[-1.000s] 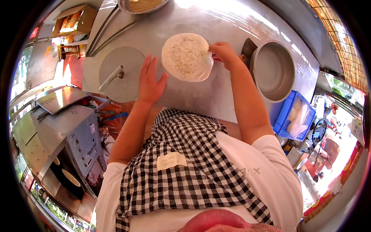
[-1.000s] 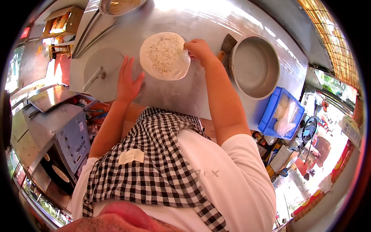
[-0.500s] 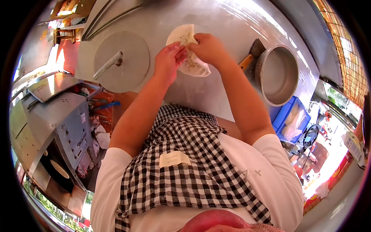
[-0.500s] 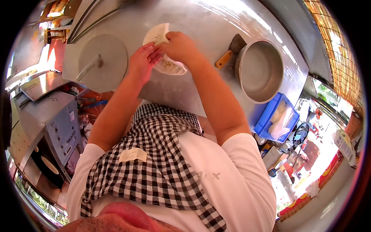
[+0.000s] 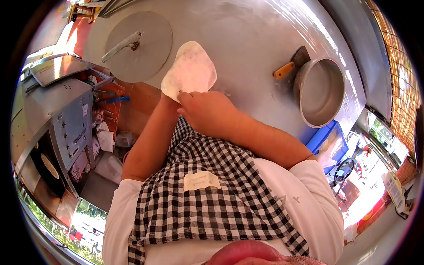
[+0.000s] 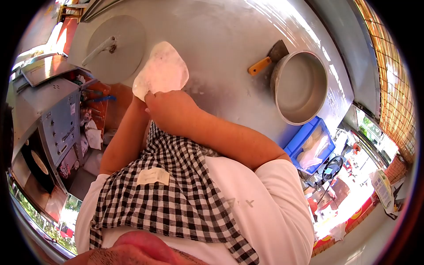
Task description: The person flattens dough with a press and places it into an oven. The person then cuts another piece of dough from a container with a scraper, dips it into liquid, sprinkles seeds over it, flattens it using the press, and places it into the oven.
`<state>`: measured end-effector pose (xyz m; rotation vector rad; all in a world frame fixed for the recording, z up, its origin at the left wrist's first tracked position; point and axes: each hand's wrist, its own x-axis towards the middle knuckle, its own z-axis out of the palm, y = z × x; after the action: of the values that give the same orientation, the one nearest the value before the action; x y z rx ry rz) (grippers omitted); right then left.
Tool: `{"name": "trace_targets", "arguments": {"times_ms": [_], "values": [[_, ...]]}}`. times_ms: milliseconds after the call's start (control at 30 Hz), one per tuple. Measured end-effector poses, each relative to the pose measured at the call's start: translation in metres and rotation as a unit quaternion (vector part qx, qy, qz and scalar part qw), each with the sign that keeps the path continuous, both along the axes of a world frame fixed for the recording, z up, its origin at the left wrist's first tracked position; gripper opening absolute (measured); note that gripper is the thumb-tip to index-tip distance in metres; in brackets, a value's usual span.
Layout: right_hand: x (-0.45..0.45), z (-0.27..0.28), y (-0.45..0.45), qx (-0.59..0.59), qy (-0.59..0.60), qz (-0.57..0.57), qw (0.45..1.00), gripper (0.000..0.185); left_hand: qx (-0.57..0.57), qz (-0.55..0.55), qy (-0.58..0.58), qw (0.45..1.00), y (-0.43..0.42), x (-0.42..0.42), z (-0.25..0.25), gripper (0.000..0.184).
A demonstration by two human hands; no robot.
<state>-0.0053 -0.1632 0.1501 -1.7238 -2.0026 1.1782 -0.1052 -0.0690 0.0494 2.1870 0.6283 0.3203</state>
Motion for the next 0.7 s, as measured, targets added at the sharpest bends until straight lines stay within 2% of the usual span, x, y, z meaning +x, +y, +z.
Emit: {"name": "trace_targets", "arguments": {"times_ms": [67, 133, 167, 233, 367, 433, 467, 567, 633, 700], "values": [[-0.006, 0.000, -0.012, 0.013, 0.003, 0.020, 1.000, 0.029, 0.042, -0.002, 0.020, 0.999, -0.009, -0.005, 0.007, 0.022], [-0.011, 0.001, -0.024, 0.024, 0.016, 0.021, 0.999, 0.032, 0.067, 0.021, -0.008, 0.998, -0.015, -0.011, 0.010, 0.019], [-0.012, 0.001, -0.030, 0.029, 0.021, 0.024, 0.999, 0.033, 0.070, 0.041, -0.037, 0.996, -0.020, -0.013, 0.010, 0.018], [-0.018, -0.001, -0.038, 0.036, 0.035, 0.028, 0.998, 0.036, 0.063, 0.086, -0.177, 0.978, -0.023, -0.027, 0.011, 0.014], [-0.038, 0.016, -0.049, 0.040, 0.054, 0.039, 0.997, 0.041, 0.338, 0.120, -0.091, 0.929, -0.016, -0.050, 0.045, 0.017], [-0.047, 0.023, -0.053, 0.074, 0.073, 0.032, 0.994, 0.039, 0.401, 0.100, 0.038, 0.910, -0.008, -0.055, 0.063, 0.018], [-0.056, 0.025, -0.055, 0.089, 0.083, 0.031, 0.992, 0.037, 0.385, 0.073, 0.148, 0.908, -0.005, -0.061, 0.071, 0.017], [-0.089, 0.026, -0.057, 0.127, 0.122, 0.022, 0.984, 0.035, 0.384, 0.021, 0.220, 0.896, 0.005, -0.110, 0.101, 0.013], [-0.114, 0.041, -0.056, 0.085, 0.111, 0.006, 0.990, 0.033, 0.392, 0.138, 0.125, 0.901, 0.008, -0.131, 0.113, 0.013], [-0.131, 0.040, -0.060, 0.063, 0.107, -0.008, 0.992, 0.032, 0.387, 0.119, 0.190, 0.894, -0.002, -0.165, 0.138, 0.011]]}}
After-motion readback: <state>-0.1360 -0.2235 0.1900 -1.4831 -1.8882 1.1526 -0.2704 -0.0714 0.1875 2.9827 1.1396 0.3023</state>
